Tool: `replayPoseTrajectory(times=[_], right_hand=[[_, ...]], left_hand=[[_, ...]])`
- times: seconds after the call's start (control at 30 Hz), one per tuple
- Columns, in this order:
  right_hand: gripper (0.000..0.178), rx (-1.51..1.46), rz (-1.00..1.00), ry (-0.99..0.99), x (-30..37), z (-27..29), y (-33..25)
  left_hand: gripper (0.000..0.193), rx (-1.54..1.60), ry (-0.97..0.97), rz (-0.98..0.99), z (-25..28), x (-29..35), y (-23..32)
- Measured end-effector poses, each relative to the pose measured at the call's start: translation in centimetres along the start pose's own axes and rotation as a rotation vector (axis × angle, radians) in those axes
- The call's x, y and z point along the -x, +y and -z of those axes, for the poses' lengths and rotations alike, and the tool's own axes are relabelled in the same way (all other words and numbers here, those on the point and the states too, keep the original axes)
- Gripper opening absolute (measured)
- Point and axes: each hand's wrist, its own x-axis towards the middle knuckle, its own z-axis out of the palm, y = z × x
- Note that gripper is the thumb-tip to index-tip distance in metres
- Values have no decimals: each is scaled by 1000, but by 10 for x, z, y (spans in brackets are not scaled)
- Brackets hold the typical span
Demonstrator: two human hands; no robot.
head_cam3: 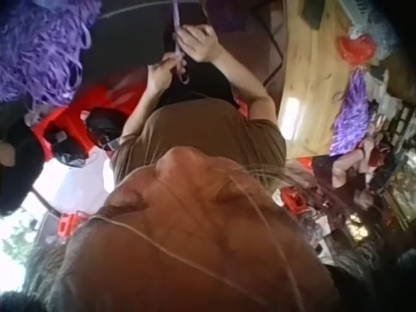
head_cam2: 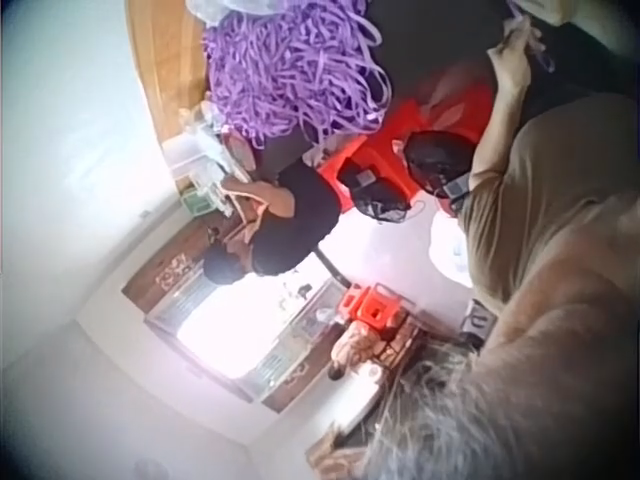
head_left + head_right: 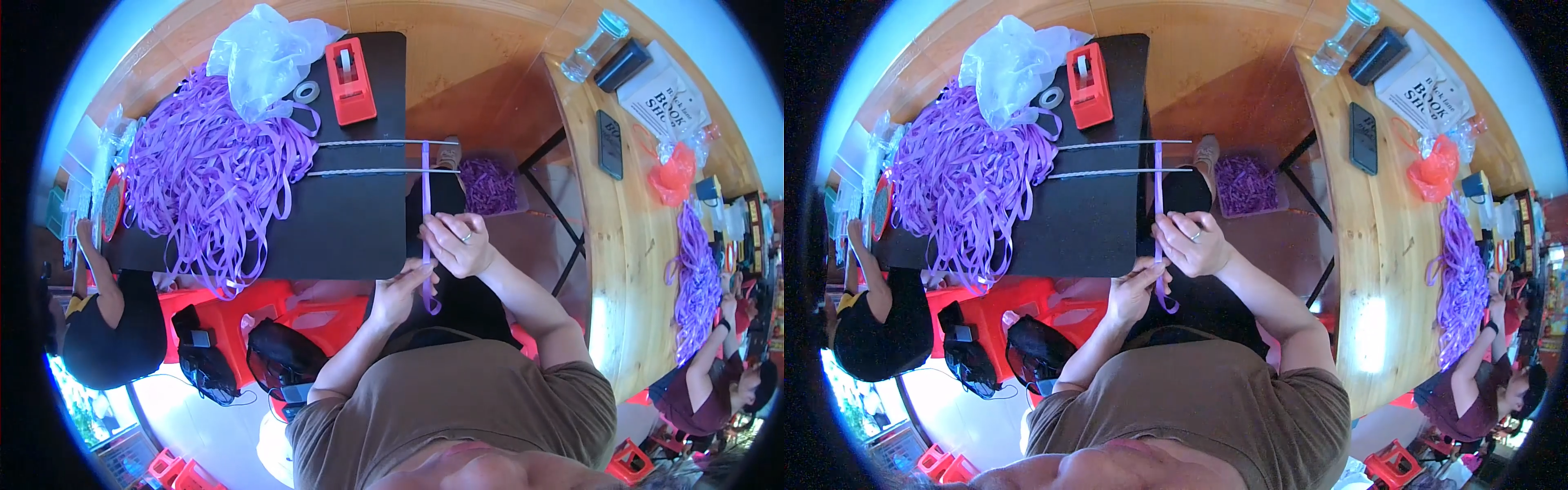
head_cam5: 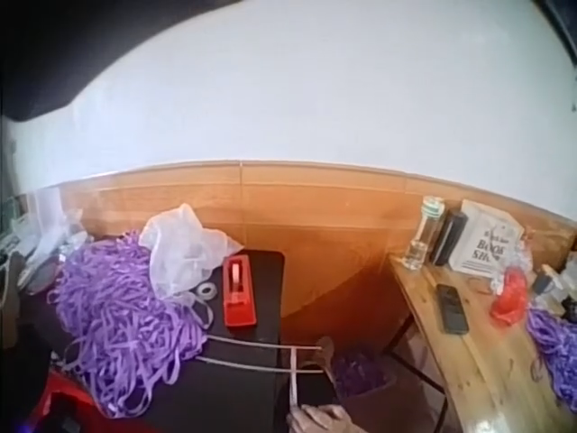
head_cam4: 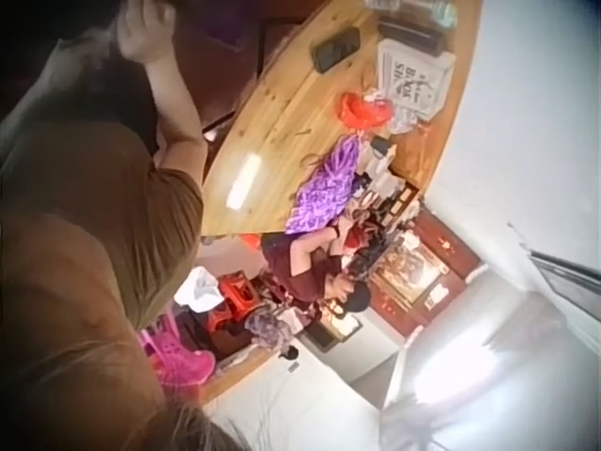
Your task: Manually assembling purple ribbon bows using a metal jig frame on a workshop table.
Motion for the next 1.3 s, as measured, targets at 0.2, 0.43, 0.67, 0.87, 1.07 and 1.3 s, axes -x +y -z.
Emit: replayPoseTrajectory(times=[0.2,0.43,0.67,0.87,1.07,1.3], right_hand=[[26,-27,6,45,-13,11,-6],[35,-158,-118,96,-45,24,1],[26,-373,-243,29,-92,35,48],[14,-865,-706,-4,-112,10,105],[14,-1129,-997,-153,-97,-53,158],[12,-1496,-1496,-312,-68,-94,168]], left_hand=[[13,169,-18,-64,-4,6,1],[20,358,-198,122,3,12,3],[48,612,-127,161,-2,-17,3],[35,455,-78,213,-3,-47,-9],[36,380,-46,134,-26,-78,-12],[36,-110,206,-321,-42,-121,6]])
